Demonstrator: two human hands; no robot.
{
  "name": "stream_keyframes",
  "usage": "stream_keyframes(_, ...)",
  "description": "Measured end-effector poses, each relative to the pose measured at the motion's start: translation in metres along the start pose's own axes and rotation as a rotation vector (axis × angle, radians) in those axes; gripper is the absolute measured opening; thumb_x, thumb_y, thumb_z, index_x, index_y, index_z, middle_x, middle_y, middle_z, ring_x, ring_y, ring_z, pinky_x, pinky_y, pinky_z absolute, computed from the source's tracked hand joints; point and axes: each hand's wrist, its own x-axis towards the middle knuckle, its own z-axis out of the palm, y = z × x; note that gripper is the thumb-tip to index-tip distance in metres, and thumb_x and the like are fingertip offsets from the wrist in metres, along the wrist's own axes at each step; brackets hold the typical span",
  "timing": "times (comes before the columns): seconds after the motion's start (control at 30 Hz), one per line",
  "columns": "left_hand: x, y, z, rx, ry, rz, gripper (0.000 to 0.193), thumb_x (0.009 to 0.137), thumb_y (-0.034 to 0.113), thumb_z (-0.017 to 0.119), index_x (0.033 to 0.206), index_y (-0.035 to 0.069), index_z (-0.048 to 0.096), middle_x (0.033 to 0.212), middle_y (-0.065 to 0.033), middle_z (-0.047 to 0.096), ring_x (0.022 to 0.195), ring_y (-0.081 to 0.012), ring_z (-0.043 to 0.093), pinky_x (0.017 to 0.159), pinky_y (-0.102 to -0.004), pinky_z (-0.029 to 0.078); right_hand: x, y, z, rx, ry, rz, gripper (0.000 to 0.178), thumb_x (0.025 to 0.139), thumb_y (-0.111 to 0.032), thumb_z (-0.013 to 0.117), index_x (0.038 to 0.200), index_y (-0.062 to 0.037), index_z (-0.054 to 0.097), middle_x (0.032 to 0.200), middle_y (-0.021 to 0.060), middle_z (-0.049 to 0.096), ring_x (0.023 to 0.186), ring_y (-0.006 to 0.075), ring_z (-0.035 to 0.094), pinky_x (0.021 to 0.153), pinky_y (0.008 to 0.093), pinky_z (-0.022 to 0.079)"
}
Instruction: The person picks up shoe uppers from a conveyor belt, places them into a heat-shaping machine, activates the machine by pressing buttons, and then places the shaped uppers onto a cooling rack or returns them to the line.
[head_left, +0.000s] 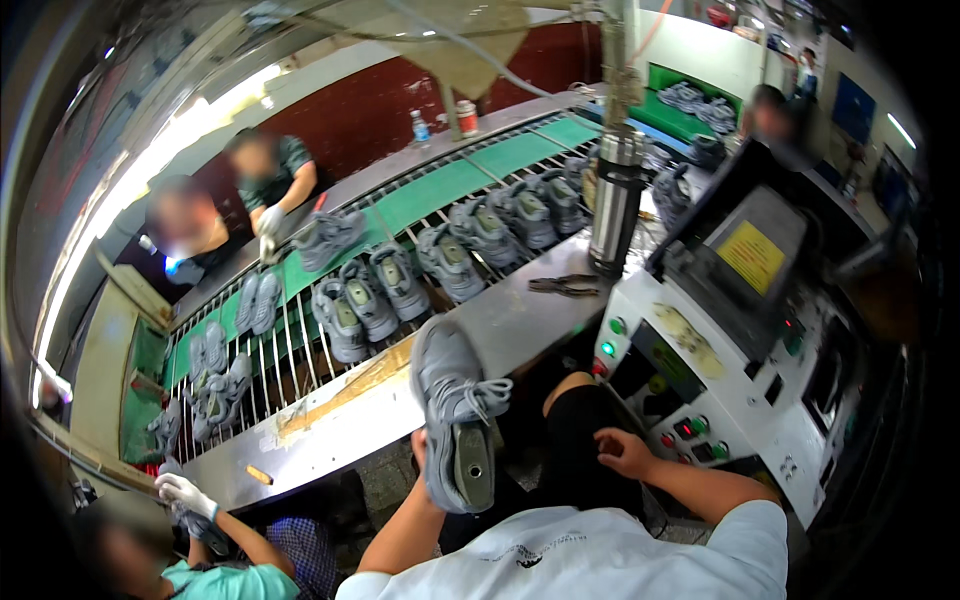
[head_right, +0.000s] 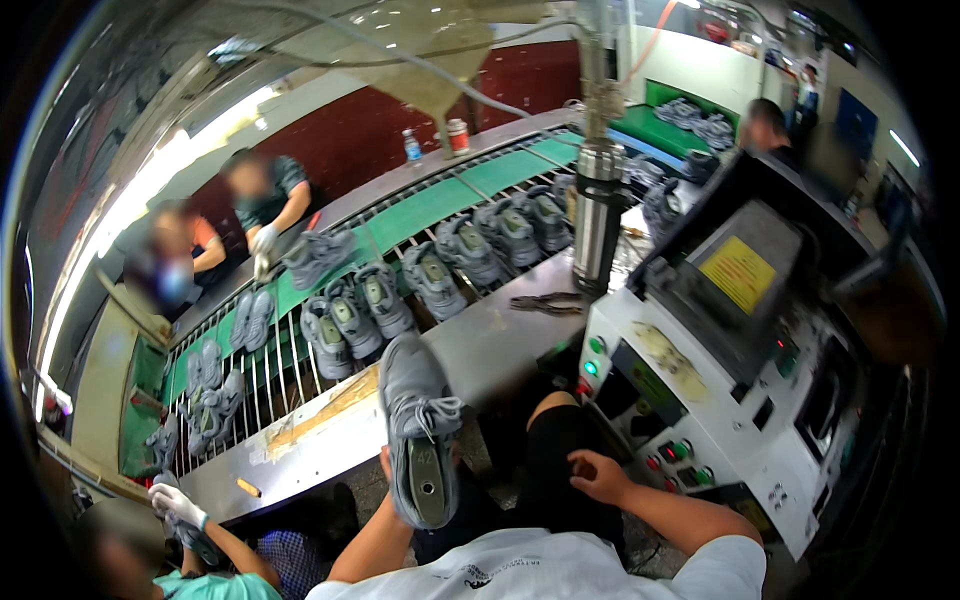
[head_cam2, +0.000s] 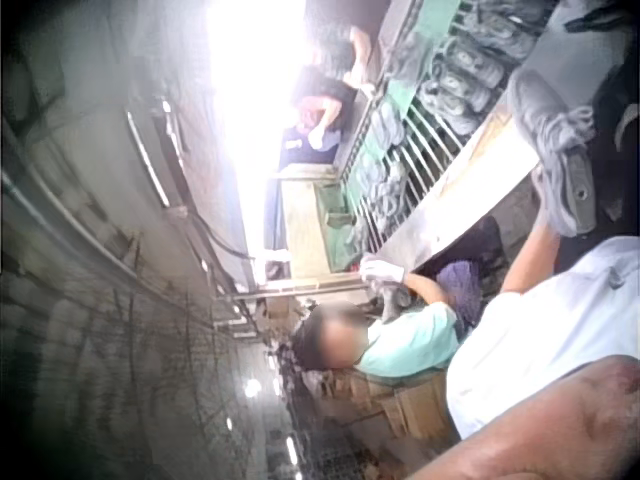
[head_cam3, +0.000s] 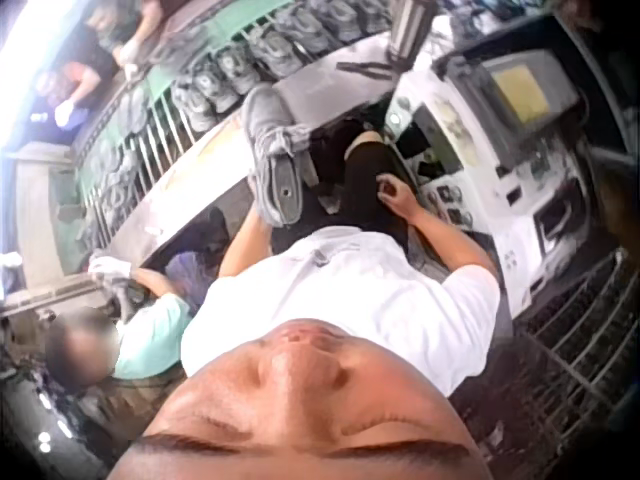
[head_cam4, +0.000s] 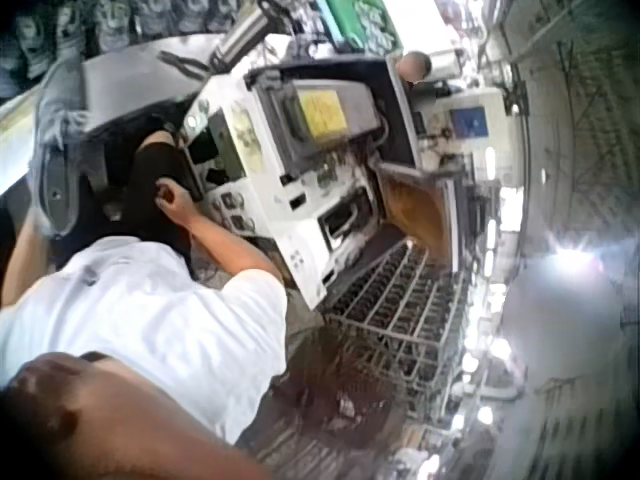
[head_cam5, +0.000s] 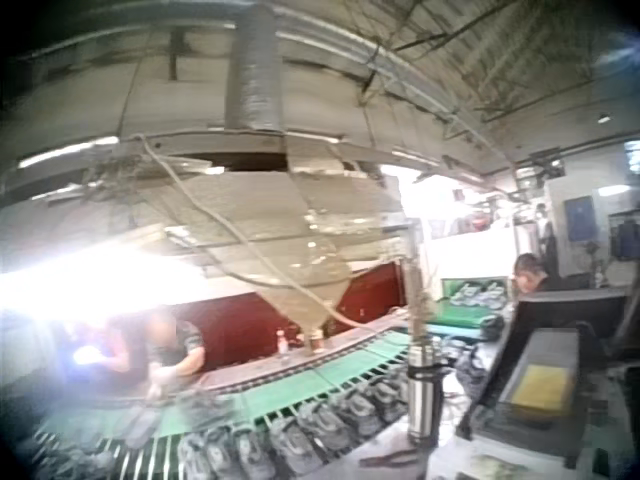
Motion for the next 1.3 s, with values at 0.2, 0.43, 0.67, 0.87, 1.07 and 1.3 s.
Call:
stream_keyframes(0.2, 0.075, -0.067, 0.085, 1.206, -0.263, -0.231, 0.02, 0.091, 0.017, 0.061, 0.095, -0.002, 0.069, 0.081, -0.0074, 0.068, 0.079, -0.0162, 0.065, 0.076, -0.0292, 0.052, -0.016, -0.101, 0.008, 1.471, 0.129, -0.345, 0.081, 0.079, -0.035, 0.072, 0.144, -0.0083, 0.031, 0.108, 0.0084, 0.058, 0.095, 0.0168, 0.058, 0.084, 0.0317, 0.048)
stream_keyframes(0.43, 0.098, -0.1, 0.021, 1.168, 0.003, -0.019, 0.017, 0.088, 0.015, 0.062, 0.089, -0.002, 0.067, 0.073, -0.0049, 0.063, 0.069, -0.0148, 0.062, 0.067, -0.027, 0.05, -0.123, -0.002, -0.074, 1.425, 0.641, -0.454, 0.084, 0.074, -0.028, 0.07, 0.145, -0.0083, 0.03, 0.105, 0.0077, 0.06, 0.092, 0.0164, 0.059, 0.08, 0.031, 0.049)
stream_keyframes(0.67, 0.056, -0.075, -0.127, 1.696, 0.363, 0.105, 0.016, 0.085, 0.01, 0.062, 0.075, -0.004, 0.063, 0.061, -0.0064, 0.062, 0.053, -0.0137, 0.058, 0.052, -0.0267, 0.045, -0.325, 0.096, -0.199, 0.561, 1.455, -0.247, 0.087, 0.069, -0.022, 0.069, 0.146, -0.0082, 0.03, 0.102, 0.007, 0.062, 0.089, 0.0161, 0.06, 0.077, 0.0303, 0.05)
stream_keyframes(0.87, 0.067, -0.083, -0.16, 1.999, 0.397, 0.146, 0.019, 0.079, 0.016, 0.064, 0.078, -0.003, 0.068, 0.068, -0.0145, 0.068, 0.062, -0.0245, 0.067, 0.061, -0.0342, 0.051, -0.292, -0.054, -0.346, -0.436, 1.784, 0.604, 0.093, 0.057, -0.035, 0.07, 0.143, -0.0138, 0.039, 0.129, 0.0201, 0.055, 0.113, 0.0321, 0.057, 0.093, 0.0365, 0.044)
stream_keyframes(1.07, 0.079, -0.102, -0.138, 1.958, 0.376, 0.153, 0.02, 0.08, 0.016, 0.063, 0.081, -0.003, 0.069, 0.068, -0.0153, 0.067, 0.064, -0.0249, 0.067, 0.061, -0.0341, 0.051, -0.253, -0.077, -0.427, -0.451, 1.505, 0.887, 0.094, 0.056, -0.045, 0.068, 0.141, -0.0163, 0.042, 0.13, 0.0184, 0.055, 0.118, 0.0357, 0.054, 0.096, 0.0404, 0.043)
stream_keyframes(1.3, 0.084, -0.104, -0.153, 1.771, 0.347, 0.107, 0.015, 0.082, 0.01, 0.061, 0.08, -0.004, 0.068, 0.067, -0.0101, 0.067, 0.063, -0.0178, 0.065, 0.06, -0.03, 0.05, -0.214, -0.056, -0.433, -0.493, 1.332, 1.075, 0.093, 0.061, -0.05, 0.066, 0.142, -0.0099, 0.041, 0.142, 0.0159, 0.044, 0.127, 0.0311, 0.047, 0.103, 0.0393, 0.039)
